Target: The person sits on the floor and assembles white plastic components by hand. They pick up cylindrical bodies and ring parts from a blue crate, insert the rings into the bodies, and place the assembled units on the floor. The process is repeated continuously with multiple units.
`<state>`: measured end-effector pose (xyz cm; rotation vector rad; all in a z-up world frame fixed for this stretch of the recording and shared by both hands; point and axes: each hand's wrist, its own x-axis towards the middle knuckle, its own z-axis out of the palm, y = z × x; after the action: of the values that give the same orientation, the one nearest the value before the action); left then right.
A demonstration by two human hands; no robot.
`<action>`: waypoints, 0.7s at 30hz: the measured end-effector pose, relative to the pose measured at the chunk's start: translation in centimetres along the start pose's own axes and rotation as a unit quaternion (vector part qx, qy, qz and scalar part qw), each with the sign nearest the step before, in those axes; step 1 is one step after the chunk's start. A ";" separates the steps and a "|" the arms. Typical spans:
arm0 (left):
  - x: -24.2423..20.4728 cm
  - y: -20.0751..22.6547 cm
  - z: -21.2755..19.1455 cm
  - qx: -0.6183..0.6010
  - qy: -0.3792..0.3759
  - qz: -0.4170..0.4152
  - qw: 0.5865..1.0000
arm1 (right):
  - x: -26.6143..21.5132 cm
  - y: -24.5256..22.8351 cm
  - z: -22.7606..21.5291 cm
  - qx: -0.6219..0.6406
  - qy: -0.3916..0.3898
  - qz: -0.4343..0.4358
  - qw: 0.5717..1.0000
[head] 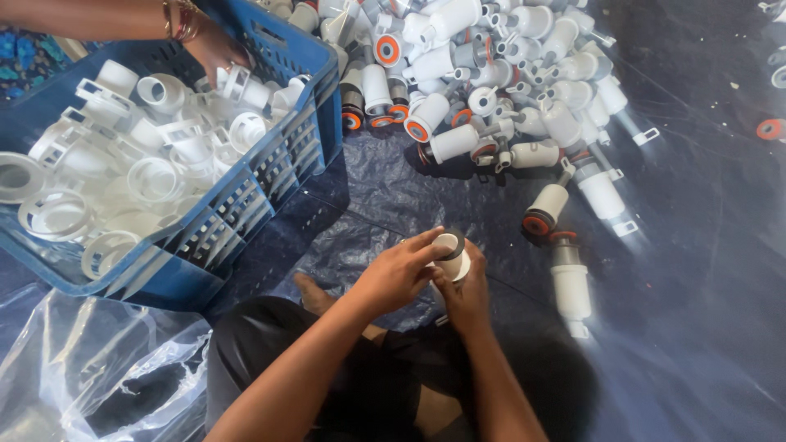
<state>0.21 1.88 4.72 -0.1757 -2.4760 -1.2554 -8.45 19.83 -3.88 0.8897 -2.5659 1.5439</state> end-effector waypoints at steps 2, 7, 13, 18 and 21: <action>0.0 -0.2 0.4 0.013 0.011 0.011 1.000 | 0.1 -0.2 -0.3 -0.021 -0.018 0.006 1.000; 0.2 -0.1 1.7 0.036 0.060 0.049 0.996 | -0.1 -1.8 -1.1 0.017 -0.100 0.056 0.993; 0.8 -0.3 2.4 0.073 0.044 0.070 0.994 | 0.8 -4.2 -2.1 -0.019 -0.111 0.056 0.992; -0.1 -2.0 3.5 -0.008 0.001 0.047 0.999 | 1.8 -3.9 -4.3 0.009 -0.125 -0.047 0.991; 0.0 -2.1 5.5 -0.174 0.074 -0.028 0.982 | 1.9 -3.7 -5.5 -0.002 -0.122 -0.058 0.991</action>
<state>-1.76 4.99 0.14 -0.0957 -2.1361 -1.6562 -9.73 22.15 2.42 1.2757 -2.6157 1.4823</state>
